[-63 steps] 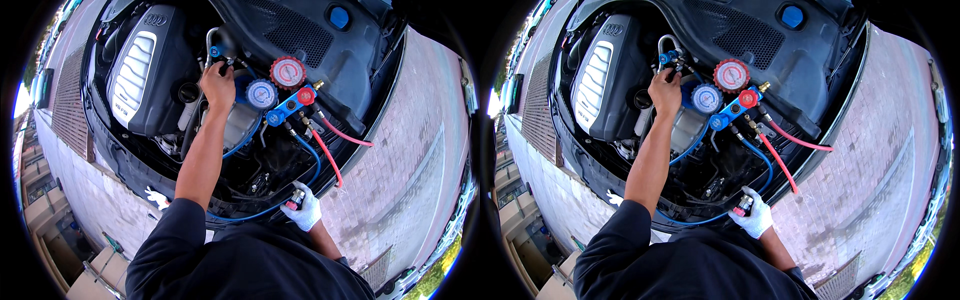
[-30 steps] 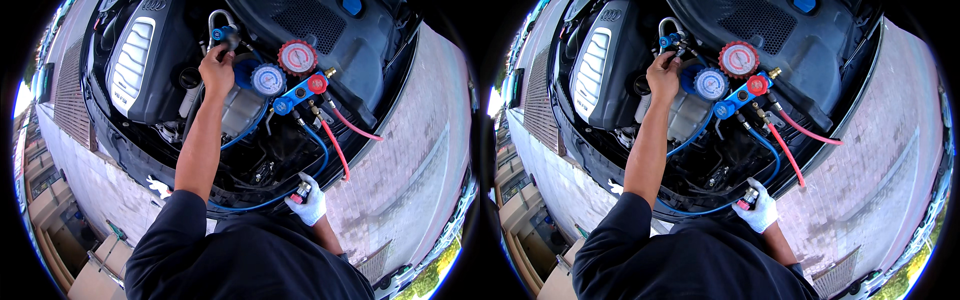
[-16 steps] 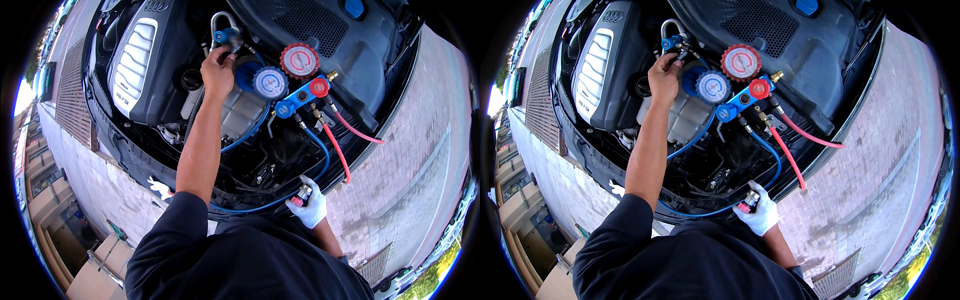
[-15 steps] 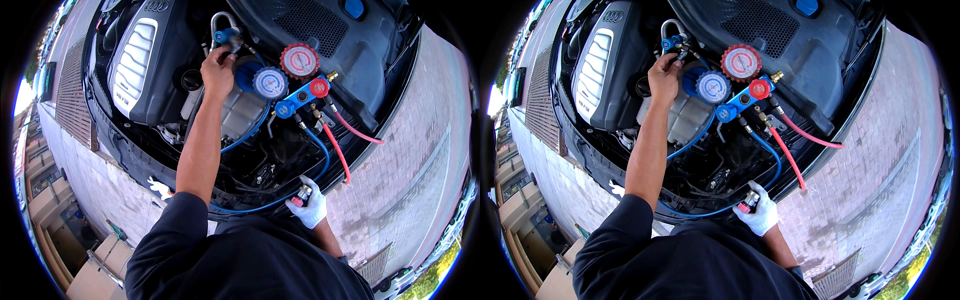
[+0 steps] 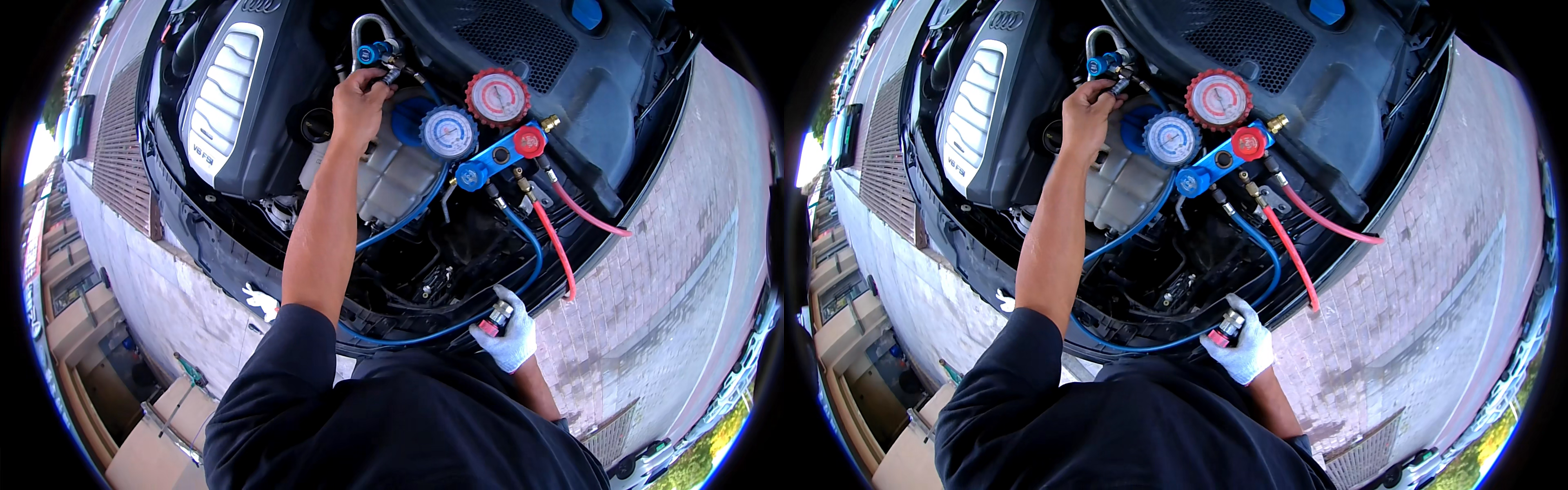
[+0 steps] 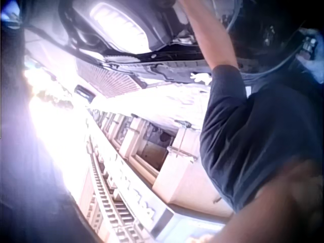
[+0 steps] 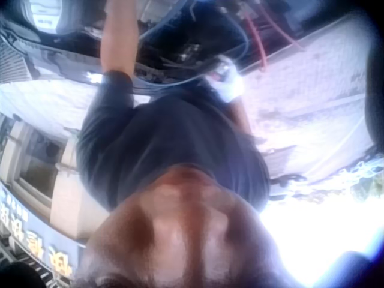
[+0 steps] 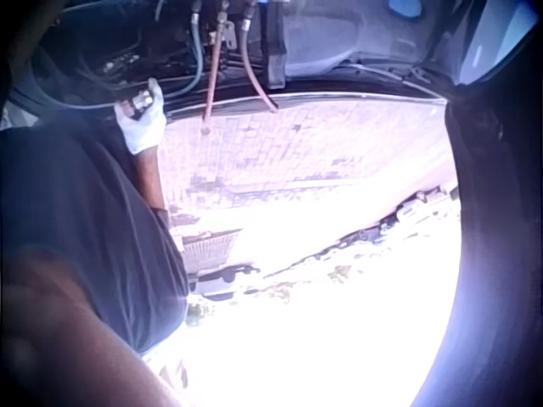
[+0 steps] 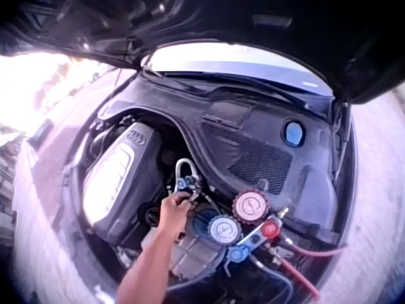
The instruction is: The person unscrews caps from air conditioning lines under the hood of a car, connects a manifold gauge set to the lines, and then sits inside the car to wipe the dashboard with a cloth.
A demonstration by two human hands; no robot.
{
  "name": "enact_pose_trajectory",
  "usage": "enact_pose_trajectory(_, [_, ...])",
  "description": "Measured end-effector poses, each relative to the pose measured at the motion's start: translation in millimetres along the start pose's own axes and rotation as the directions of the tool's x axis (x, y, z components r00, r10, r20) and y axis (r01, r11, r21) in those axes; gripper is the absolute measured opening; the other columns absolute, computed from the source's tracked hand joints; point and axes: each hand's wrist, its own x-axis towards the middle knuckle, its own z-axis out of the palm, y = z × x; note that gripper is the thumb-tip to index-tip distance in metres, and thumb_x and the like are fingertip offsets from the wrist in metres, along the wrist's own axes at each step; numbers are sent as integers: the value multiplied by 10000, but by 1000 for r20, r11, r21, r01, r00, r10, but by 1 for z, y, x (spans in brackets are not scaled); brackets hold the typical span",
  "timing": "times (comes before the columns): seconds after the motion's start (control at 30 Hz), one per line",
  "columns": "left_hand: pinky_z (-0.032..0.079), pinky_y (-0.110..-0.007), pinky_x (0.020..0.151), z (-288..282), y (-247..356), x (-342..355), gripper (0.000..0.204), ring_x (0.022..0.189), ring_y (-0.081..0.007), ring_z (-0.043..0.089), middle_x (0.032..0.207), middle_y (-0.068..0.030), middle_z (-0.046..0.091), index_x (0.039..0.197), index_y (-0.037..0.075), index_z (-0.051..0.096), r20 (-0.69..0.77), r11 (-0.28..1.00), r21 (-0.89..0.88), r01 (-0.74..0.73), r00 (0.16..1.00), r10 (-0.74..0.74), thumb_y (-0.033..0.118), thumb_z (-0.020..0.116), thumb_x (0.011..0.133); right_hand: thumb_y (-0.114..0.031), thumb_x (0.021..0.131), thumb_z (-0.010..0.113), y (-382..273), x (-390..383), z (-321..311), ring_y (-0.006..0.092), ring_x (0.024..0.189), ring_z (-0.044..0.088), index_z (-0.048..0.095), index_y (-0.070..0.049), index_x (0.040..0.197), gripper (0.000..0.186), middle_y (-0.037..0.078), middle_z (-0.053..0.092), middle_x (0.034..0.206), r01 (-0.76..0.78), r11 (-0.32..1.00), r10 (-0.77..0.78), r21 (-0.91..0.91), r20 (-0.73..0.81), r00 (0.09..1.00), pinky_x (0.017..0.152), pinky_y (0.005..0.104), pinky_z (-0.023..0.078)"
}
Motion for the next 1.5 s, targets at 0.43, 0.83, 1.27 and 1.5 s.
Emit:
enact_pose_trajectory(0.43, [496,-418,1064,-38,10,-27,235,1189,-367,635,1237,-235,646,1128,-78,629,112,778,-624,73,994,-4,-34,460,971,-235,695,905,2,-1,0,259,994,719,482,-30,1388,836,164,697,1159,-4,1000,4,-9,9,1000,890,348,561])
enact_pose_trajectory(0.83, [518,-314,940,47,87,5,234,1137,-239,666,1268,-151,666,1224,18,608,321,935,-329,-130,916,240,6,580,992,-301,714,894,3,-1,-3,272,1015,711,471,-42,1407,852,160,697,1128,-69,998,70,-13,57,996,915,355,557])
enact_pose_trajectory(1.27, [579,-351,958,66,94,19,261,1036,-297,712,1120,-207,702,1185,-72,670,320,871,-483,85,944,85,-45,571,945,-219,684,915,-5,0,-5,186,1037,670,506,-34,1376,824,114,681,1168,-134,990,130,45,71,989,945,331,535])
enact_pose_trajectory(1.5, [605,-310,851,68,95,18,224,891,-248,721,1090,-214,705,1117,-93,681,248,923,-370,102,969,-8,-57,544,943,-319,705,902,-2,0,-5,240,1005,710,485,-38,1403,861,139,700,1131,-133,990,129,41,78,988,919,340,554])
